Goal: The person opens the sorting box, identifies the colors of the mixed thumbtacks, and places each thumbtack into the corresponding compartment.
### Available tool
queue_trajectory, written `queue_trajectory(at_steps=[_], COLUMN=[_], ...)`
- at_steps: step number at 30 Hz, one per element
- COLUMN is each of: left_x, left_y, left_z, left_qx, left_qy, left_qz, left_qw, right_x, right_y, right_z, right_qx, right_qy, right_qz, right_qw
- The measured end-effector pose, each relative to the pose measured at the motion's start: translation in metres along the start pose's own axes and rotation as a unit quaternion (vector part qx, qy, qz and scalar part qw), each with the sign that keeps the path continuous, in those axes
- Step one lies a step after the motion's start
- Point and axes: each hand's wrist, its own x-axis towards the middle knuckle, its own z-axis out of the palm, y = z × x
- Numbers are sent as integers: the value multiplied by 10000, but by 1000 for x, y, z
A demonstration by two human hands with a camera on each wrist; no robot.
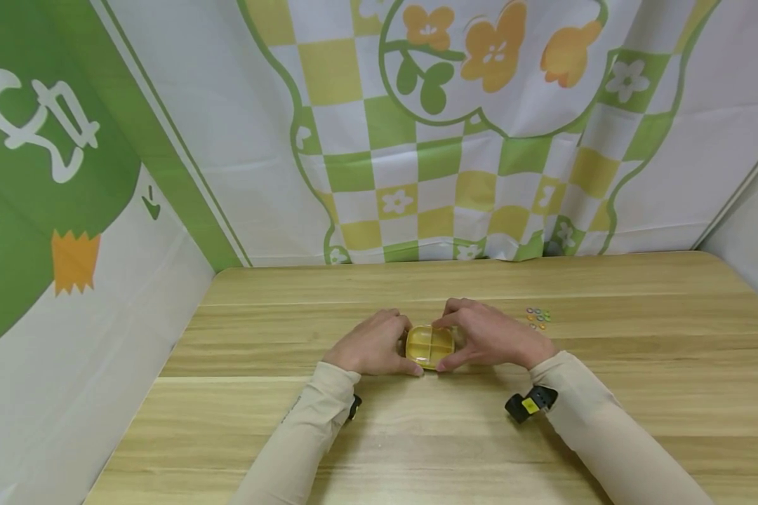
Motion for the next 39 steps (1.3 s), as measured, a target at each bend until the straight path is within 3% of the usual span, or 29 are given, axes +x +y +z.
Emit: queue_trajectory(at_steps=[22, 39], left_x=[1, 1], left_y=[0, 0], left_z=[-1, -1], left_qx=[-35, 0], left_qy=[20, 65], left_qz=[5, 4], left_qw=[10000, 10000], right_x=[-1, -2], right_y=[2, 5], right_z=[-4, -9], right_qx=[360, 769], right_qy=[-263, -238], right_qz=[107, 195], right_qw=[9989, 9966])
